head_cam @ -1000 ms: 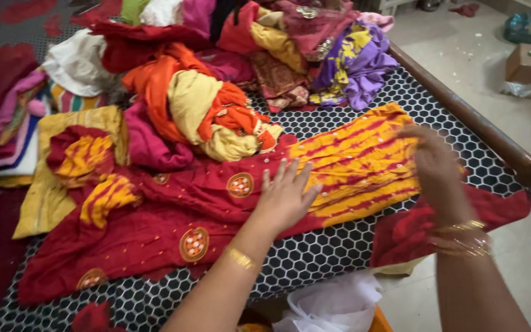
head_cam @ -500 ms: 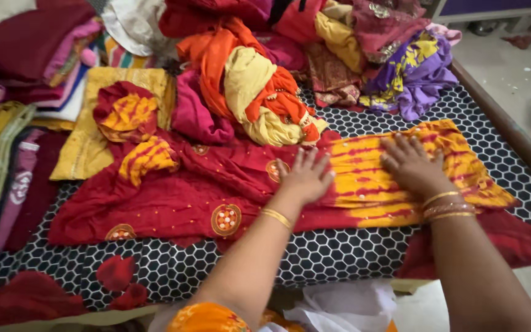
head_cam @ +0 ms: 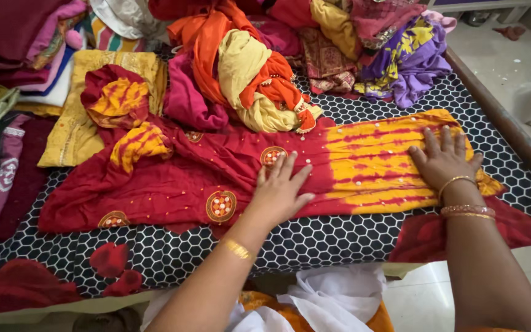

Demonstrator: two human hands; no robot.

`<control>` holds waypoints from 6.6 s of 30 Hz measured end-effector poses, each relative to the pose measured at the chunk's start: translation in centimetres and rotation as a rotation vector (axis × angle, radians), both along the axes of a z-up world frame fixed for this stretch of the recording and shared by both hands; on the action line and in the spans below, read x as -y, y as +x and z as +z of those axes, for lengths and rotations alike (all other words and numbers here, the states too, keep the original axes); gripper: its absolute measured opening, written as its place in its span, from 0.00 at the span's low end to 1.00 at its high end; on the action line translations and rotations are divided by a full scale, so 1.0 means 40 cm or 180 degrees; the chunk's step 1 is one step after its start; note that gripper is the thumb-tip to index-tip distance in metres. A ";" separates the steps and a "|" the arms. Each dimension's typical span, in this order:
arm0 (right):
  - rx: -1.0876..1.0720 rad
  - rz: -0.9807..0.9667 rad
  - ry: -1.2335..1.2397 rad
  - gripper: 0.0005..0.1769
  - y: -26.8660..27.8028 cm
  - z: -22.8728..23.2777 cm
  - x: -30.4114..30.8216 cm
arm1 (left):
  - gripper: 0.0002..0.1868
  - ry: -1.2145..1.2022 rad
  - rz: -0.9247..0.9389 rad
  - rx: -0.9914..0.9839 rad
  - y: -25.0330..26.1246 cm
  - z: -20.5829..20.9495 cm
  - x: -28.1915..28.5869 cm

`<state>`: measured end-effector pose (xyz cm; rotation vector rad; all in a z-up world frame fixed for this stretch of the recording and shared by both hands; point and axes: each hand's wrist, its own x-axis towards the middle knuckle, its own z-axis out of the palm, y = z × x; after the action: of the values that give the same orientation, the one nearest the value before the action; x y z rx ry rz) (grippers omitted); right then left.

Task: The person folds a red and yellow patterned garment on a bed. They smooth the fabric, align edges, and fold it into a compact rectangle, placing it among other folded clothes.

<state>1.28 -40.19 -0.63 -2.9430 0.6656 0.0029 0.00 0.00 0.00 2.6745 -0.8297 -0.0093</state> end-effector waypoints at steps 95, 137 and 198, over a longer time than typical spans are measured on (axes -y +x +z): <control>0.0991 0.3116 0.0801 0.20 -0.047 0.036 -0.884 | 0.09 -0.1262 0.1195 0.1954 -0.161 -0.076 -0.550; 0.1065 0.1682 0.3889 0.25 0.076 0.016 -0.805 | 0.25 -0.1240 0.2063 0.2383 -0.159 -0.122 -0.623; 0.1417 0.0998 0.4706 0.19 -0.041 -0.041 -0.774 | 0.09 -0.1194 0.3205 0.2086 -0.115 -0.201 -0.674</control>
<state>-0.35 -9.25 -2.28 -1.4873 0.0109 -0.0859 -4.62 26.95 -8.02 2.4123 0.4284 1.1566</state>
